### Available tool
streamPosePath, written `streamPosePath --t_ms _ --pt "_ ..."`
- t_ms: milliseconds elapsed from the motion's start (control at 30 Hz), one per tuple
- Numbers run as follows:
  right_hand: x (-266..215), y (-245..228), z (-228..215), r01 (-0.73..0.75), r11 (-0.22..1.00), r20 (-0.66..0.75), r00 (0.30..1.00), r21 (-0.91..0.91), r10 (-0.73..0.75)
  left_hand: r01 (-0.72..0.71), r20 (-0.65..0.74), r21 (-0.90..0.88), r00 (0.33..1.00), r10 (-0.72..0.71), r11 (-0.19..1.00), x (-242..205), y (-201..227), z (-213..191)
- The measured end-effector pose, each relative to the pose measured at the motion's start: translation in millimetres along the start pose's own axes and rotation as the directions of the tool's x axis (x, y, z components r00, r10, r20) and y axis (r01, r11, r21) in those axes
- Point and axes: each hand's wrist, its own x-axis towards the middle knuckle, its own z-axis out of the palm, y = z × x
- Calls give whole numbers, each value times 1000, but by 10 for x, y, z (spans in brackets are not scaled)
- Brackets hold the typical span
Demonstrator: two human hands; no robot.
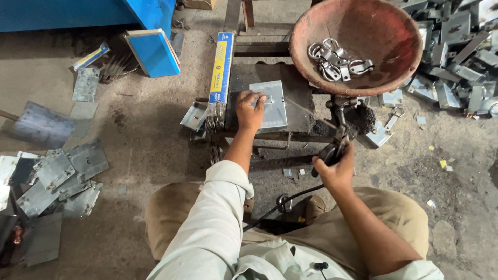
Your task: The person sits on the floor and repeatedly picks up small metal plates and metal hooks. They place the hook on the plate and use a welding torch to fuse them together, creating bright sparks. The finished assemblies are tossed into a pile on the floor.
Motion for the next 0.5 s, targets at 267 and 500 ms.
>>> streamPosePath --t_ms 267,500 --pt "4 96 182 -74 997 12 997 -8 74 44 5 -18 999 -44 999 -16 25 -14" --pt "-15 182 251 -58 996 -4 998 67 59 25 -2 -18 1000 -25 1000 -14 2 -6"
